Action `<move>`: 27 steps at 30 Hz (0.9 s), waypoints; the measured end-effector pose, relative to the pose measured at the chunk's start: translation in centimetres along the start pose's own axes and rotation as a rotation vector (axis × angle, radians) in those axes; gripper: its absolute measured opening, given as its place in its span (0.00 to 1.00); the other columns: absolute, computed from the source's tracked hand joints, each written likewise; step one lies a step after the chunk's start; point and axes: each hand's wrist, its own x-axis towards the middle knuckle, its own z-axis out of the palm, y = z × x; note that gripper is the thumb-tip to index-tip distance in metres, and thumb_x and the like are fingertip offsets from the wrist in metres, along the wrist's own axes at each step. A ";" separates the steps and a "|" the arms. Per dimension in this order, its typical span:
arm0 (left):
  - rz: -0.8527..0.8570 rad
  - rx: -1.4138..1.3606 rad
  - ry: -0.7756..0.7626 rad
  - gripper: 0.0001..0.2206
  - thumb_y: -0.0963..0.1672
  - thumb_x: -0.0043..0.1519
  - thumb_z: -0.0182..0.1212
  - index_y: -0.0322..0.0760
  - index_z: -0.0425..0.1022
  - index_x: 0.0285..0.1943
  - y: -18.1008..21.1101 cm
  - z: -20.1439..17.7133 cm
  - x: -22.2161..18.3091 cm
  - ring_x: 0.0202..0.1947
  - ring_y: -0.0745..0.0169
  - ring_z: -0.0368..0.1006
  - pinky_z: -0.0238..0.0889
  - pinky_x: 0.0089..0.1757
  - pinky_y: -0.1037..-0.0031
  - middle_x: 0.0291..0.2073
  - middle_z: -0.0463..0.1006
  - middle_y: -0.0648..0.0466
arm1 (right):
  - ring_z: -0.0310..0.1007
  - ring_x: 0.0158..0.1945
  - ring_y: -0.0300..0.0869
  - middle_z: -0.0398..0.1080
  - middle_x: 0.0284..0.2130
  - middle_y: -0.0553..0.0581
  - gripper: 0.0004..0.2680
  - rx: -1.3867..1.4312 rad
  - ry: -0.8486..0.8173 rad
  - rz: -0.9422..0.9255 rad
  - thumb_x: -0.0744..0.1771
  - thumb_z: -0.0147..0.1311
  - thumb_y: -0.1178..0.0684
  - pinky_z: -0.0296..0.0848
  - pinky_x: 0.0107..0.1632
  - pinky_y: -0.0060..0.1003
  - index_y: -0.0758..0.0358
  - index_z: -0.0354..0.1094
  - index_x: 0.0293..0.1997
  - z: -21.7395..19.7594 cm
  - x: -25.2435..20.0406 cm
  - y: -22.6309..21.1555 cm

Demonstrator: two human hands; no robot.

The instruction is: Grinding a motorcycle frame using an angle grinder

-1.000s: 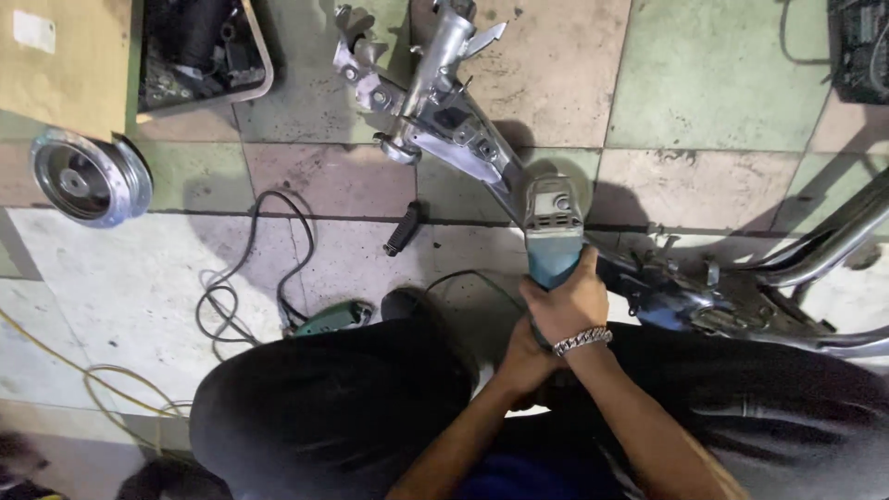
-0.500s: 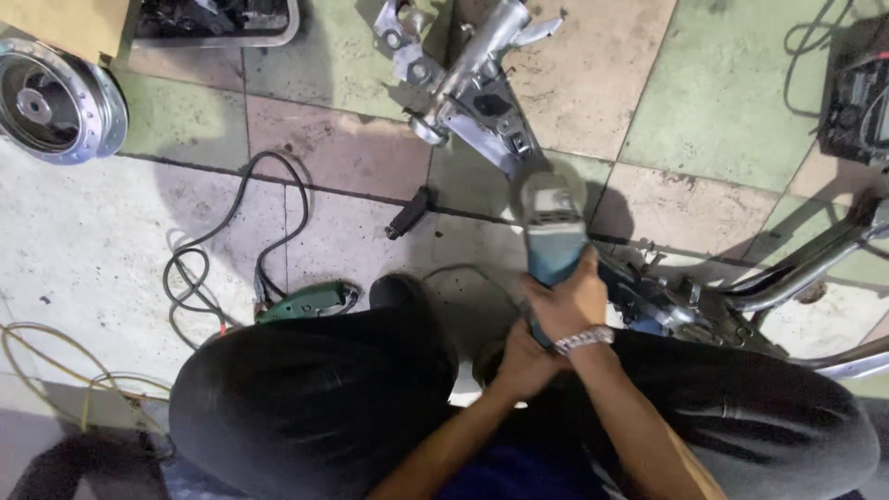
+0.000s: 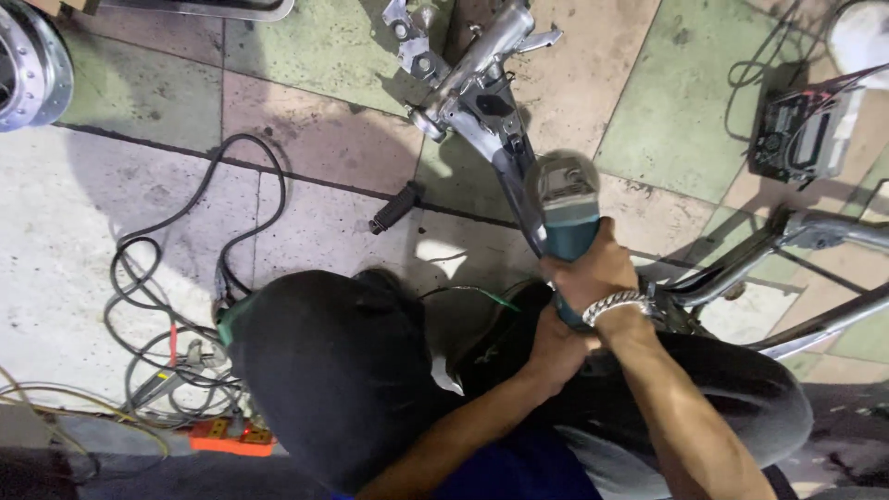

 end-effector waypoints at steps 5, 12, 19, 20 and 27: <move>0.058 -0.057 0.009 0.15 0.43 0.49 0.73 0.32 0.81 0.44 0.0 -0.7 0.8 0.42 0.59 0.76 0.71 0.45 0.62 0.37 0.80 0.48 | 0.76 0.50 0.68 0.74 0.44 0.72 0.30 -0.024 0.030 -0.025 0.59 0.62 0.34 0.74 0.55 0.62 0.60 0.52 0.59 1.3 -1.1 -0.7; 0.182 -0.107 0.064 0.17 0.43 0.48 0.72 0.36 0.79 0.46 -1.9 -2.2 -0.2 0.42 0.65 0.75 0.71 0.45 0.68 0.40 0.81 0.52 | 0.76 0.53 0.68 0.73 0.50 0.75 0.37 -0.172 -0.106 -0.135 0.59 0.62 0.37 0.73 0.55 0.63 0.64 0.47 0.71 2.7 -3.8 -3.9; 0.271 -0.142 0.089 0.18 0.43 0.48 0.72 0.39 0.78 0.48 -2.3 -3.2 -2.2 0.42 0.69 0.74 0.71 0.45 0.73 0.42 0.81 0.56 | 0.74 0.43 0.73 0.74 0.42 0.76 0.41 -0.037 -0.067 -0.170 0.54 0.62 0.36 0.74 0.42 0.63 0.65 0.50 0.71 3.6 -2.7 -1.5; 0.267 -0.086 0.103 0.23 0.44 0.47 0.72 0.37 0.76 0.52 -0.6 -3.0 -2.5 0.47 0.65 0.75 0.71 0.48 0.70 0.47 0.80 0.52 | 0.74 0.45 0.69 0.74 0.43 0.73 0.38 0.042 -0.064 -0.141 0.53 0.63 0.37 0.74 0.44 0.60 0.61 0.53 0.69 3.1 -2.8 -1.7; 0.110 0.056 0.201 0.28 0.43 0.40 0.76 0.34 0.75 0.52 0.4 -4.5 -0.8 0.53 0.46 0.76 0.62 0.55 0.56 0.45 0.80 0.40 | 0.73 0.54 0.66 0.74 0.48 0.71 0.31 0.162 0.028 -0.128 0.55 0.68 0.38 0.72 0.57 0.60 0.59 0.61 0.60 5.4 0.2 -0.4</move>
